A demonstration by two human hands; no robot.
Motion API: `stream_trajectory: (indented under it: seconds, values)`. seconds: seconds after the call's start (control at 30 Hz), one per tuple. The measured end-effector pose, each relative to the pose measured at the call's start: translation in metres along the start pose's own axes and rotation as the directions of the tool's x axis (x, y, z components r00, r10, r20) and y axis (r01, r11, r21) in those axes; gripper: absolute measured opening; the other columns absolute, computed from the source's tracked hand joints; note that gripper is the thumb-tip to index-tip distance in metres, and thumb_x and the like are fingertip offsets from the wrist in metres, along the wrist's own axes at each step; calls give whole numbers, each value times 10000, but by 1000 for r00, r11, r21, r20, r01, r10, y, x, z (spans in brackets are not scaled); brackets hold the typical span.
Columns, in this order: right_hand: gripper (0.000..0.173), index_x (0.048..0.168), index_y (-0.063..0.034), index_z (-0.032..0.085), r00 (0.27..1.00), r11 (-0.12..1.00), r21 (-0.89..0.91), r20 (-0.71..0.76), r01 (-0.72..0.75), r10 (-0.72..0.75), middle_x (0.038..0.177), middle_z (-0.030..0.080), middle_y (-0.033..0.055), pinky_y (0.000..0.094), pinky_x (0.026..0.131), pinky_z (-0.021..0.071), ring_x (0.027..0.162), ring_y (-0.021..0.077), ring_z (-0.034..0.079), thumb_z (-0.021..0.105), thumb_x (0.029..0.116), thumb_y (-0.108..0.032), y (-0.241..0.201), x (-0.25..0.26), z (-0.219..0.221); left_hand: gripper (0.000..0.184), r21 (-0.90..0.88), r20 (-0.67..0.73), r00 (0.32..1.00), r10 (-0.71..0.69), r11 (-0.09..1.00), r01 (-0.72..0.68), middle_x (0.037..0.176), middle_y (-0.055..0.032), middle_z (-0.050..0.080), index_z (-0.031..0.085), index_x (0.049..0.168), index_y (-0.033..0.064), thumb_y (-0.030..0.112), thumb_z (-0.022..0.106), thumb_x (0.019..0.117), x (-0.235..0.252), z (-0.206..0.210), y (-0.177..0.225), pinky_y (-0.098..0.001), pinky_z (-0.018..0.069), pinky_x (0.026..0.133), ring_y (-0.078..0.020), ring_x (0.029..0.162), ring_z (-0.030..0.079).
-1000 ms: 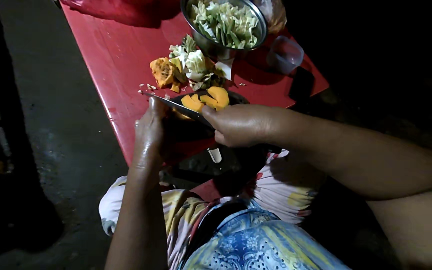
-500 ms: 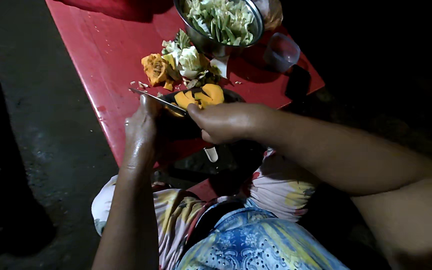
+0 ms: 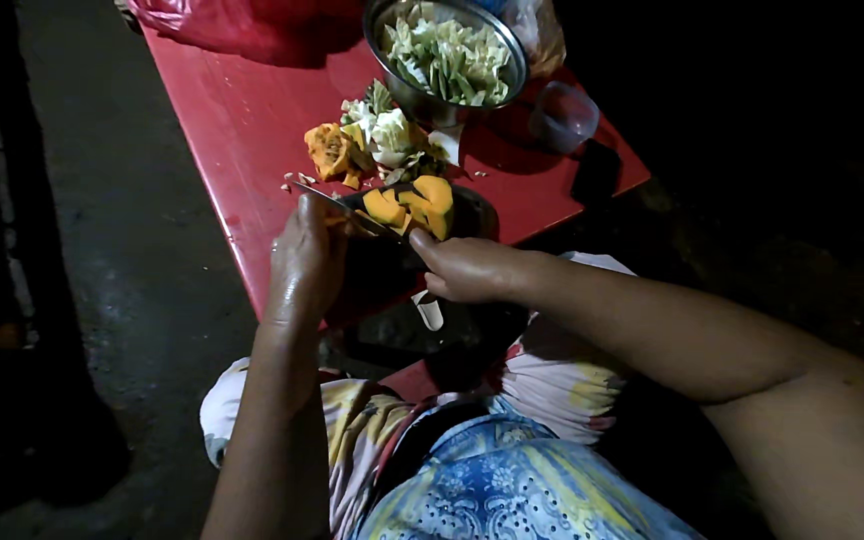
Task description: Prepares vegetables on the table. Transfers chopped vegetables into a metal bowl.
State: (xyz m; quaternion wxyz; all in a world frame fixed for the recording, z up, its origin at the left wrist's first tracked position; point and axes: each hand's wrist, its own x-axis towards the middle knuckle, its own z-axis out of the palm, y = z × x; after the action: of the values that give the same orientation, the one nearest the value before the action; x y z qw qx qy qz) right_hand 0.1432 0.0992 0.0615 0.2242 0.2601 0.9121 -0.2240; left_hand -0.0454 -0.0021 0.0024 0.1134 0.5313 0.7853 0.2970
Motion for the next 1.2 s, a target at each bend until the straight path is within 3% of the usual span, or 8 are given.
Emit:
stream_trajectory:
  seconds: [0.17, 0.33, 0.4, 0.6, 0.7, 0.77, 0.97, 1.2]
  values:
    - [345, 1373, -105, 415, 996, 996, 92, -90, 7, 2, 882, 651, 128, 522, 685, 559, 788, 312, 684, 496, 1061, -224, 6, -4, -5, 298, 4, -84, 996, -19, 1000, 19, 1300, -309, 544, 591, 1302, 39, 226, 528, 1078, -5, 3, 1, -642, 528, 888, -476, 1069, 636]
    - [319, 1359, -115, 417, 995, 998, 63, -93, -26, 31, 899, 647, 122, 515, 696, 558, 812, 309, 685, 485, 1071, -232, -9, -12, -17, 269, -6, -104, 994, -45, 999, 45, 1267, -300, 585, 588, 1304, 2, 32, 520, 1046, -5, 0, 4, -632, 511, 950, -474, 1131, 623]
    - [320, 1362, -120, 414, 995, 998, 47, -91, -35, 39, 891, 644, 119, 512, 689, 557, 812, 309, 684, 481, 1072, -237, -14, -14, -20, 278, -31, -99, 990, -103, 994, 100, 1196, -258, 640, 552, 1289, -16, 6, 551, 1012, -3, 0, 3, -605, 521, 950, -416, 1112, 648]
    - [305, 1343, -123, 418, 994, 997, -8, -87, -71, 70, 910, 654, 121, 522, 690, 561, 841, 319, 698, 474, 1068, -241, -26, -13, -23, 220, -196, -128, 976, -177, 969, 150, 1065, -143, 652, 593, 1187, 32, 138, 634, 999, 0, 7, -4, -462, 545, 819, -241, 925, 647]
    - [291, 1329, -124, 415, 993, 997, -21, -92, -79, 76, 915, 653, 118, 517, 694, 561, 845, 320, 700, 473, 1069, -240, -27, -12, -23, 400, -54, -116, 990, -82, 996, 76, 1211, -244, 634, 553, 1328, -12, 222, 645, 1017, 0, 1, -3, -569, 531, 941, -387, 1084, 657]
    - [301, 1339, -120, 410, 993, 997, -16, -85, -82, 80, 927, 655, 121, 516, 708, 562, 860, 318, 701, 474, 1069, -237, -27, -11, -23, 400, -2, -76, 993, -86, 996, 86, 1272, -283, 583, 579, 1311, -22, 258, 631, 1030, 0, -5, 2, -594, 521, 947, -429, 1110, 637]
    - [330, 1374, -105, 398, 995, 992, 98, -61, -74, 81, 927, 651, 141, 518, 709, 561, 848, 319, 692, 468, 1076, -227, -20, -11, -21, 311, -20, -25, 990, -136, 991, 135, 1211, -290, 593, 614, 1233, -27, 200, 649, 1023, 1, -12, 4, -612, 502, 950, -448, 1101, 619]
    - [316, 1358, -112, 416, 991, 998, 38, -119, -52, 56, 897, 642, 124, 513, 685, 554, 814, 310, 685, 478, 1069, -224, -30, -22, -35, 284, -40, -68, 991, -116, 993, 113, 1151, -271, 622, 633, 1184, -26, 184, 673, 998, 1, -8, 1, -601, 516, 924, -431, 1063, 634]
